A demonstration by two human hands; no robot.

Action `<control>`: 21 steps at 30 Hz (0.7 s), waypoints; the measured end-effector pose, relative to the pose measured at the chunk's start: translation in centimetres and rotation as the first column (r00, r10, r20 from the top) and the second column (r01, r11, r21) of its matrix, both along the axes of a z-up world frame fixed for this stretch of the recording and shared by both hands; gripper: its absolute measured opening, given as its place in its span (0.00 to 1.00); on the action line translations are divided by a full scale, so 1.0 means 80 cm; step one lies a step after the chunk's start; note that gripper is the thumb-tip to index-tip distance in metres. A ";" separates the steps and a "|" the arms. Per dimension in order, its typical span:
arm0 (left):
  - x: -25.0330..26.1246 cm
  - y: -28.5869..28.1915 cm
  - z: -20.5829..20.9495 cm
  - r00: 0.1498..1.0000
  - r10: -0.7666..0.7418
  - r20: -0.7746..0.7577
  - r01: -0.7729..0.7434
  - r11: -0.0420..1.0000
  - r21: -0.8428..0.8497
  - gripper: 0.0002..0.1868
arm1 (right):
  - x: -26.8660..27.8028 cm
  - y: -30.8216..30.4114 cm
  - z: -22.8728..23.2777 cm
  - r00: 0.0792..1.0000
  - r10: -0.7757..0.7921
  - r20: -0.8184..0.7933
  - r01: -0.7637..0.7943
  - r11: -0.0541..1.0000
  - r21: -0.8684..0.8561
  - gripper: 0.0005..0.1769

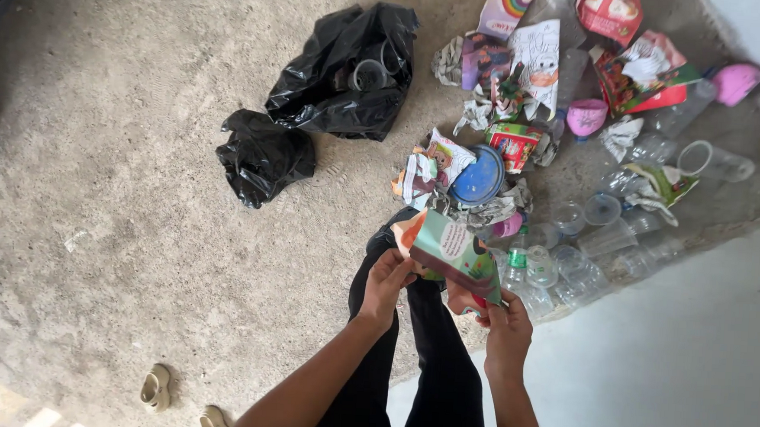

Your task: The recorder is sorting and bagging various plastic, paper, and metal trash items on a concrete floor next to a motorcycle.

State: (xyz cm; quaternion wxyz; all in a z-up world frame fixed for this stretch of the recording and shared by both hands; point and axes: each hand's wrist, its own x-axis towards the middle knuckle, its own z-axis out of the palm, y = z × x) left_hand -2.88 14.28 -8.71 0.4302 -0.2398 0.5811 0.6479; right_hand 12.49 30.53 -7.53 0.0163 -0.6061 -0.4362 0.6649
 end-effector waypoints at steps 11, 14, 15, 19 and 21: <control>0.009 -0.029 0.143 1.000 -0.008 0.019 0.007 0.999 0.040 0.09 | 0.013 0.004 0.132 0.987 0.151 -0.059 -0.149 0.988 0.041 0.14; 0.016 -0.044 0.170 0.999 0.027 0.024 -0.028 0.998 0.056 0.10 | 0.013 0.003 0.154 0.983 0.178 -0.047 -0.177 0.984 0.031 0.15; 0.016 -0.049 0.181 0.999 0.035 0.032 -0.036 0.998 0.050 0.11 | 0.012 0.003 0.160 0.975 0.212 -0.061 -0.211 0.977 0.031 0.15; 0.025 -0.075 0.193 0.997 0.080 0.008 -0.080 0.997 0.016 0.11 | 0.001 0.003 0.176 0.932 0.334 -0.140 -0.333 0.942 0.031 0.16; 0.022 -0.081 0.201 0.993 0.117 0.008 -0.117 0.993 0.011 0.11 | -0.008 -0.001 0.179 0.923 0.364 -0.126 -0.364 0.931 0.019 0.16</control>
